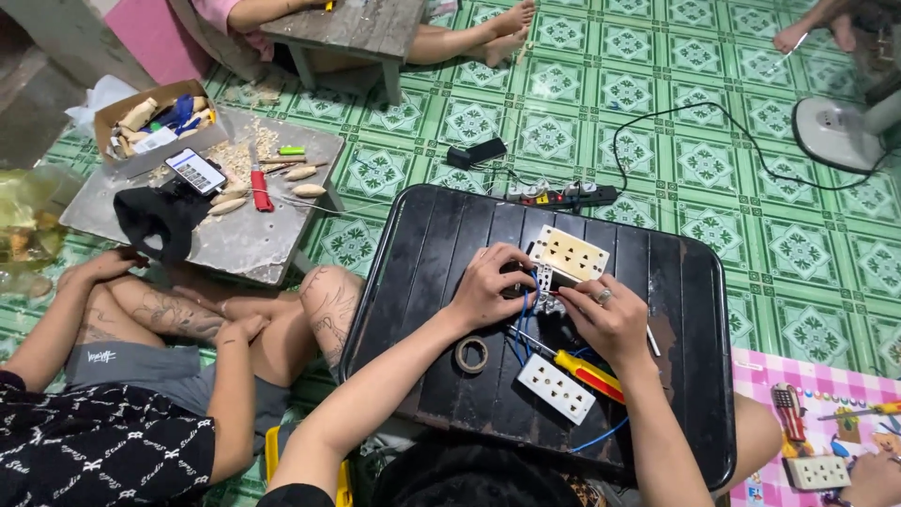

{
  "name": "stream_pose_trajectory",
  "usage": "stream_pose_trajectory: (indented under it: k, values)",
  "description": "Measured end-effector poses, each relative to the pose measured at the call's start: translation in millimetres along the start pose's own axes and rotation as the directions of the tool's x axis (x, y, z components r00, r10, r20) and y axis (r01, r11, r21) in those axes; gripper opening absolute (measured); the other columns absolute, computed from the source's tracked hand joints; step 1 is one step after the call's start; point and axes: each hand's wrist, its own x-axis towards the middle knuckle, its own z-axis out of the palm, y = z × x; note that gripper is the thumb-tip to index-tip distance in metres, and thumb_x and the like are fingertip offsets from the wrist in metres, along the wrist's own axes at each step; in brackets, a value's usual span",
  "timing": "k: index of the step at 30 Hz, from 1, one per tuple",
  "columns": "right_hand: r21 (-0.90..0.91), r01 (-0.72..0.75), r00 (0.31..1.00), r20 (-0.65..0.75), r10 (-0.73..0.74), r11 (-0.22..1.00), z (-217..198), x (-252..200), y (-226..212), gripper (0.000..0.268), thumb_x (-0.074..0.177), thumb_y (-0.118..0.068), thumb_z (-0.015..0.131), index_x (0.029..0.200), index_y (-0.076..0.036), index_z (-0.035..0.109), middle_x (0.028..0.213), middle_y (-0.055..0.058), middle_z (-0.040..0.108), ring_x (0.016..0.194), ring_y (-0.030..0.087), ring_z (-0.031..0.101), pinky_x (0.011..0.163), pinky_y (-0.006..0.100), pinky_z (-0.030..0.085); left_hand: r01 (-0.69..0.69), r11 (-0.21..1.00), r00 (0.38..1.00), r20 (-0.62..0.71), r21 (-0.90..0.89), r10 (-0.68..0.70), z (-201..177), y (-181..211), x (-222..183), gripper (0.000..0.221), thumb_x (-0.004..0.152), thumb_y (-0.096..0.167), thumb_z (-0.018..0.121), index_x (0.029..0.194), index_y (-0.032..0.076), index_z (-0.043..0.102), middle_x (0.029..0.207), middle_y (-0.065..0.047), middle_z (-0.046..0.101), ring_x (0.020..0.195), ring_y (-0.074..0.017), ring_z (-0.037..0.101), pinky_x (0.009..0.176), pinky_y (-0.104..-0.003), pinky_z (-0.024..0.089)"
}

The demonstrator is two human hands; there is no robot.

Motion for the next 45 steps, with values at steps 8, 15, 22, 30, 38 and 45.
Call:
stream_pose_trajectory:
  k: [8, 15, 22, 30, 38, 45]
  values:
    - [-0.007, -0.015, 1.000, -0.011, 0.015, 1.000, 2.0, -2.2, 1.1, 0.008, 0.082, -0.015, 0.086, 0.085, -0.016, 0.079, 0.076, -0.001, 0.066, 0.068, 0.017, 0.058, 0.064, 0.027, 0.052, -0.011, 1.000, 1.000, -0.006, 0.012, 0.011, 1.1, -0.7, -1.7, 0.011, 0.081, 0.029, 0.082, 0.082, 0.022, 0.074, 0.102, 0.005, 0.067, 0.106, -0.0198, 0.064, 0.092, -0.035, 0.046]
    - [0.008, 0.005, 1.000, -0.021, -0.004, 1.000, -4.2, 5.7, -5.3, 0.006, 0.087, -0.012, 0.082, 0.084, -0.013, 0.076, 0.077, 0.003, 0.064, 0.068, 0.023, 0.059, 0.060, 0.032, 0.052, -0.068, 0.997, 0.998, -0.019, 0.023, 0.068, -1.7, 1.4, 2.4, 0.012, 0.080, 0.026, 0.084, 0.081, 0.020, 0.073, 0.101, 0.003, 0.066, 0.105, -0.0215, 0.065, 0.089, -0.035, 0.046]
    - [0.015, -0.011, 1.000, 0.004, 0.011, 1.000, -3.7, 3.1, -1.7, 0.008, 0.082, -0.013, 0.085, 0.084, -0.013, 0.077, 0.079, 0.001, 0.065, 0.069, 0.020, 0.061, 0.060, 0.030, 0.051, -0.070, 0.997, 0.997, -0.024, 0.022, 0.071, 0.5, 0.8, 2.2, 0.013, 0.080, 0.027, 0.084, 0.080, 0.021, 0.073, 0.101, 0.005, 0.067, 0.105, -0.0203, 0.065, 0.091, -0.036, 0.046]
    - [0.034, 0.005, 1.000, -0.028, -0.004, 0.999, -4.7, 6.3, -4.0, 0.006, 0.084, -0.013, 0.082, 0.085, -0.013, 0.076, 0.078, 0.002, 0.065, 0.065, 0.023, 0.059, 0.059, 0.033, 0.051, -0.090, 0.995, 0.996, -0.018, 0.037, 0.090, -1.1, 4.3, 3.3, 0.014, 0.080, 0.027, 0.084, 0.080, 0.020, 0.073, 0.100, 0.003, 0.067, 0.104, -0.0220, 0.066, 0.090, -0.037, 0.047]
    - [0.044, 0.004, 0.999, -0.047, -0.002, 0.999, -0.8, -0.2, -1.1, 0.006, 0.084, -0.014, 0.081, 0.083, -0.015, 0.076, 0.079, 0.000, 0.065, 0.066, 0.021, 0.060, 0.059, 0.032, 0.052, -0.097, 0.993, 0.995, -0.013, 0.066, 0.098, -4.7, 9.8, 6.5, 0.015, 0.078, 0.026, 0.086, 0.078, 0.020, 0.072, 0.100, 0.004, 0.068, 0.104, -0.0221, 0.066, 0.088, -0.037, 0.048]
    - [0.021, 0.001, 0.999, -0.032, 0.000, 1.000, 4.7, -1.6, 2.6, 0.007, 0.085, -0.017, 0.082, 0.081, -0.018, 0.076, 0.079, -0.003, 0.065, 0.067, 0.019, 0.060, 0.059, 0.030, 0.050, -0.127, 0.991, 0.991, -0.039, 0.052, 0.129, -2.7, 2.7, 4.8, 0.014, 0.077, 0.027, 0.085, 0.079, 0.021, 0.072, 0.099, 0.005, 0.068, 0.104, -0.0206, 0.066, 0.088, -0.036, 0.047]
